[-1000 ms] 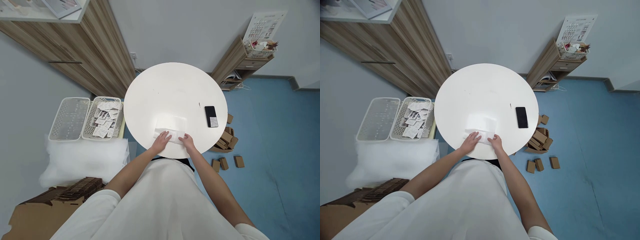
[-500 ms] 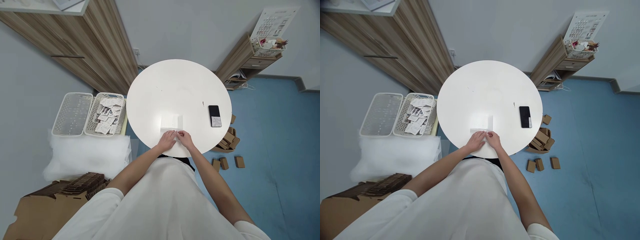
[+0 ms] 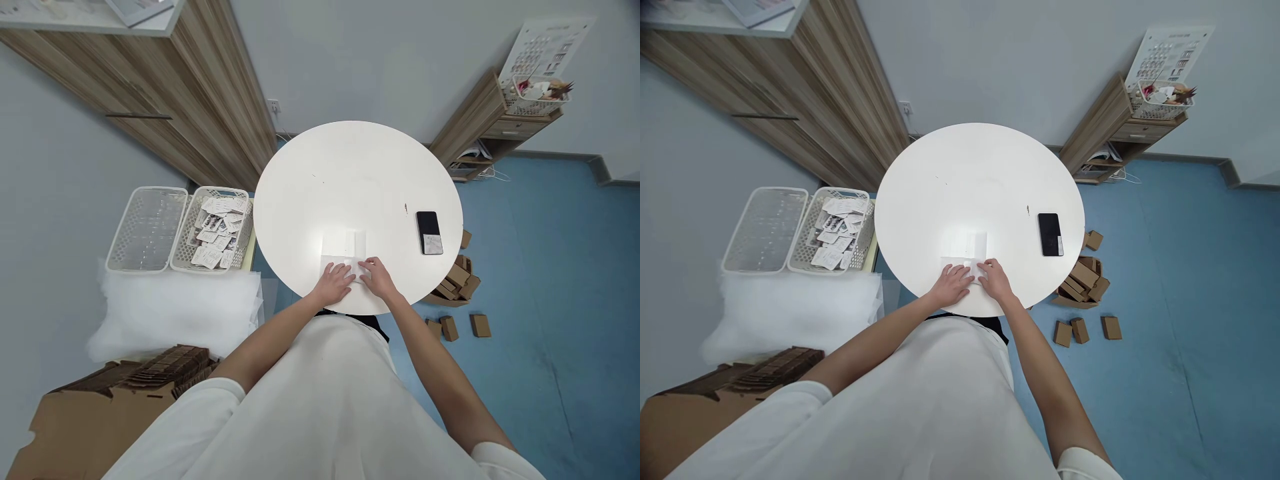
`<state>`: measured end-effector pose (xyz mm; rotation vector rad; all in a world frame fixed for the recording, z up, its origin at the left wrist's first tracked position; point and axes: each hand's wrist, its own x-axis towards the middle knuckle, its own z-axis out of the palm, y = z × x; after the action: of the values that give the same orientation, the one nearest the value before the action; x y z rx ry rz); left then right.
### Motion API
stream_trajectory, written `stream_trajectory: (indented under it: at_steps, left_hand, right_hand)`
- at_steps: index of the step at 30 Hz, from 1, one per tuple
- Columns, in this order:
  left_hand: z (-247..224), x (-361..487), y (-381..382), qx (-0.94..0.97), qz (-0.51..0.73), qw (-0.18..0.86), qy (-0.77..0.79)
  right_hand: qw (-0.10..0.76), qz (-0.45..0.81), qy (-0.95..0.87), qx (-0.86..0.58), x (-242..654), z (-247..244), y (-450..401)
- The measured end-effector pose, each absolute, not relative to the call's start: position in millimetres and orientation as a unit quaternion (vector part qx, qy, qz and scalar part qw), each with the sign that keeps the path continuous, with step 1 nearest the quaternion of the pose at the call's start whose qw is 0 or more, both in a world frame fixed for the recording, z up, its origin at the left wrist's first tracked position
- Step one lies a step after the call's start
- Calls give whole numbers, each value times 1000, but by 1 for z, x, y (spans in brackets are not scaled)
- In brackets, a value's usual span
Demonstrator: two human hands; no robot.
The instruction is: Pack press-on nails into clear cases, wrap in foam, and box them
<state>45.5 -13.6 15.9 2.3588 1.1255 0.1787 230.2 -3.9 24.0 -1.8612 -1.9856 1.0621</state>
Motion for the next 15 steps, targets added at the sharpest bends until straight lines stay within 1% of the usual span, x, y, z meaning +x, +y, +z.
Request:
stream_trajectory:
  at_steps: [4, 7, 9, 10, 13, 15]
  left_hand:
    - [17, 41, -19, 839, 81, 274, 463]
    - [12, 34, -29, 713, 120, 300, 622]
    - [8, 30, -34, 574, 144, 349, 727]
    - [5, 29, -35, 511, 155, 382, 754]
    - [1, 31, -34, 395, 184, 477, 763]
    - [1, 33, -31, 345, 191, 502, 770]
  right_hand:
    - [56, 311, -738, -596, 227, 19, -10]
    - [48, 307, -735, -603, 223, 16, -10]
    - [49, 315, -730, -604, 222, 14, -8]
    - [50, 320, -730, -602, 222, 14, -7]
    - [55, 332, -740, -582, 221, 12, -7]
    - [56, 337, -750, -567, 219, 12, -9]
